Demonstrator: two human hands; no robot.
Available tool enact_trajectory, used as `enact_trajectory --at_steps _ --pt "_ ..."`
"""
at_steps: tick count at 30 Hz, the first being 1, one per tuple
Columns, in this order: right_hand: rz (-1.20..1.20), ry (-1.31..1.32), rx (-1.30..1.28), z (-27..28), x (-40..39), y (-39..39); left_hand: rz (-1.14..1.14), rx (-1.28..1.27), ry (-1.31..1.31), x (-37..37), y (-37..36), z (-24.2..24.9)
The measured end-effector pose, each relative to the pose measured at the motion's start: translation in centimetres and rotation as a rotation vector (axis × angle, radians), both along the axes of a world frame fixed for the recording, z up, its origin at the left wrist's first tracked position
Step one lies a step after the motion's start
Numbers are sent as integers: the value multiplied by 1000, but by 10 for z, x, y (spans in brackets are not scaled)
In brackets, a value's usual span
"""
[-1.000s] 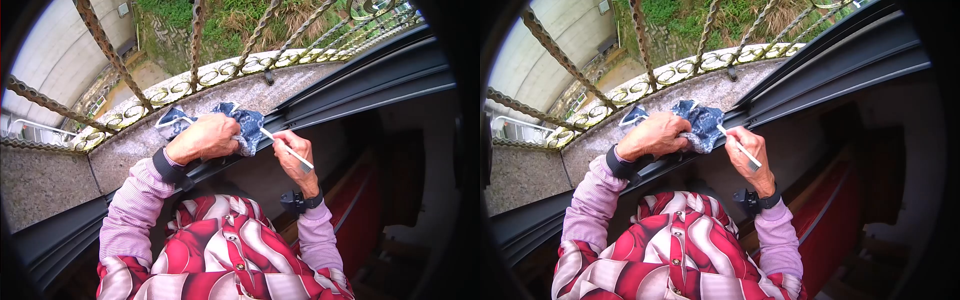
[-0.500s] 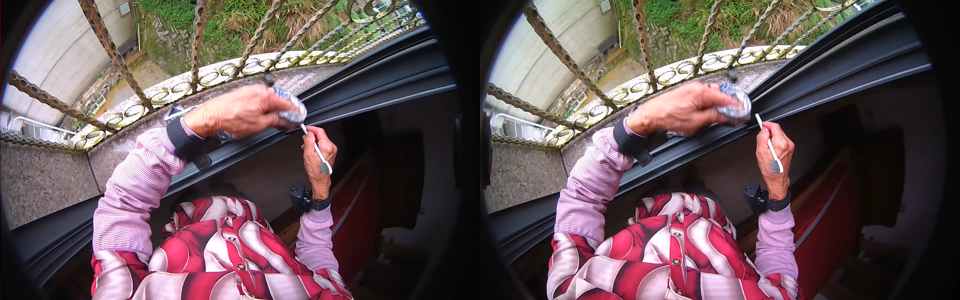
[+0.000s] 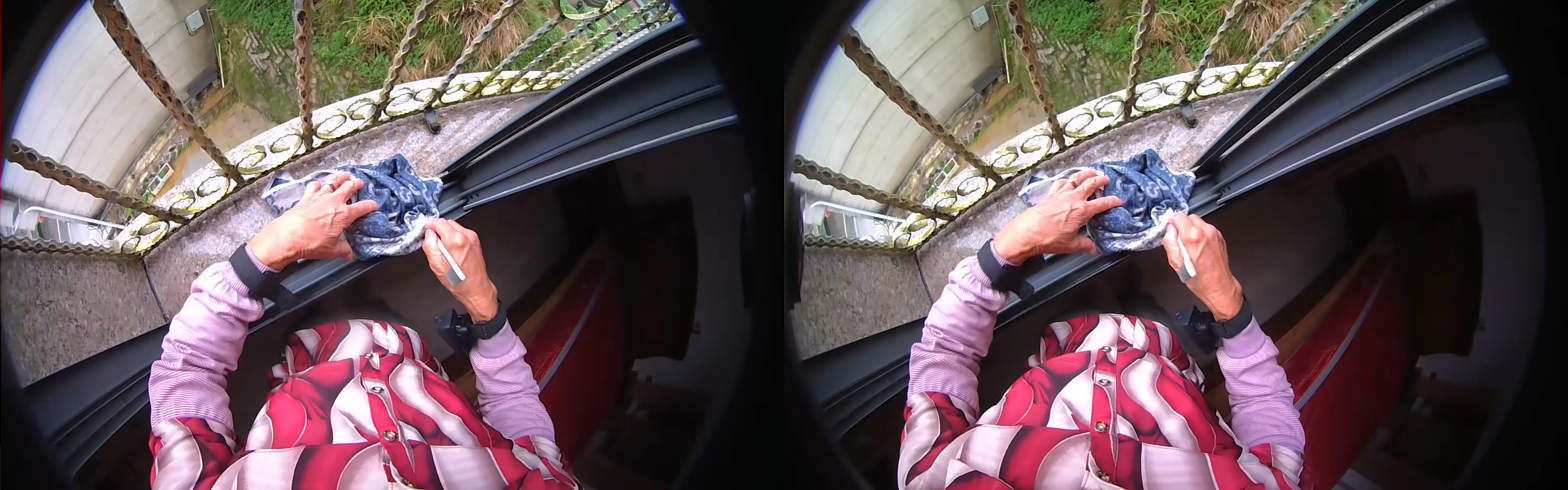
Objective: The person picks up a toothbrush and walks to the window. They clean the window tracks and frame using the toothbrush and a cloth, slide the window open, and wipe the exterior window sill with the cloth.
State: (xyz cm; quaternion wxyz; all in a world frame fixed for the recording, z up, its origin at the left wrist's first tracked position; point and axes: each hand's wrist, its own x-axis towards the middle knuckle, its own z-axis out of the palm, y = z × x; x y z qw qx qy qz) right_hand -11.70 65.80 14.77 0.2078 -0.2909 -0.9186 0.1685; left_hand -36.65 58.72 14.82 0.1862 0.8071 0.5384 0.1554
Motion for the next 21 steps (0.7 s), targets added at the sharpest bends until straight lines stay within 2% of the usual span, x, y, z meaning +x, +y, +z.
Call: enact_trajectory --at_steps 4,5,9,11,13,15,19,21 --pt "-115 -90 15 -7 -18 -5 49 -106 -61 -3 21 -11" --pt "-145 -125 49 -8 -21 -3 26 17 -178 -1 30 -19" --pt "-234 -275 172 -14 -23 16 53 99 -228 19 66 -8" --pt "-231 -287 192 -15 -18 26 -16 140 -274 28 73 -5" --pt "-163 -208 144 -11 -19 25 13 -38 -205 19 71 5" --pt "-101 -171 90 -6 -22 22 69 -18 -251 1 58 7" --pt "56 -167 66 0 -52 -26 234 -173 -231 -35 8 34" --pt "121 -161 24 -1 -66 -49 375 -169 -291 -48 -22 29"
